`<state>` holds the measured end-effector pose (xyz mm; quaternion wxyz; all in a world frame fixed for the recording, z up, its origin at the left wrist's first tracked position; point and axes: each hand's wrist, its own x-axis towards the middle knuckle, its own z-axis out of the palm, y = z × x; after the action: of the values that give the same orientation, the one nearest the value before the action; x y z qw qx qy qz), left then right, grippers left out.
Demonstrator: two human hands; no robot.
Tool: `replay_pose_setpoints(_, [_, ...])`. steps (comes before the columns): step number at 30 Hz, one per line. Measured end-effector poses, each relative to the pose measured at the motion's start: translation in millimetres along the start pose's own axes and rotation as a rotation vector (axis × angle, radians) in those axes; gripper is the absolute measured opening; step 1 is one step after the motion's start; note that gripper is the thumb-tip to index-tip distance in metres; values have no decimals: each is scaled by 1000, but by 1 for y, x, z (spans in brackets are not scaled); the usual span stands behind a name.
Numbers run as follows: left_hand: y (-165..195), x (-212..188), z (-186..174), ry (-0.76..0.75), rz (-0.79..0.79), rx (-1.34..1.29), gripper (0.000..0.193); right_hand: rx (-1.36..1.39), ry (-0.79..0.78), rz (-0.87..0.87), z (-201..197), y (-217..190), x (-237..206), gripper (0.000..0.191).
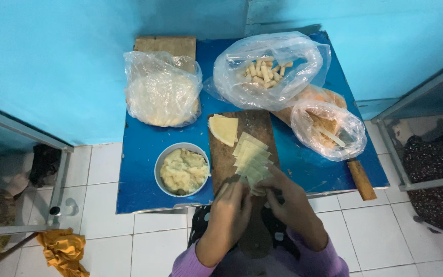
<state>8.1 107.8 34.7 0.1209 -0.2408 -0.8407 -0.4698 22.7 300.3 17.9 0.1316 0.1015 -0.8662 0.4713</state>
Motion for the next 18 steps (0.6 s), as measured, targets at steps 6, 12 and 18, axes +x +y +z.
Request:
replay_pose_setpoints(6, [3,19,9,23,31,-166,17,-52,-34,-108,-12,-1,1,69])
replay_pose_setpoints(12, [5,17,8,-16,94,-101,18,-108,-43,-68,-17,2,0,74])
replay_pose_setpoints(18, [5,15,2,-66,101,-68,28,-55,-70,-45,-18,12,-2,64])
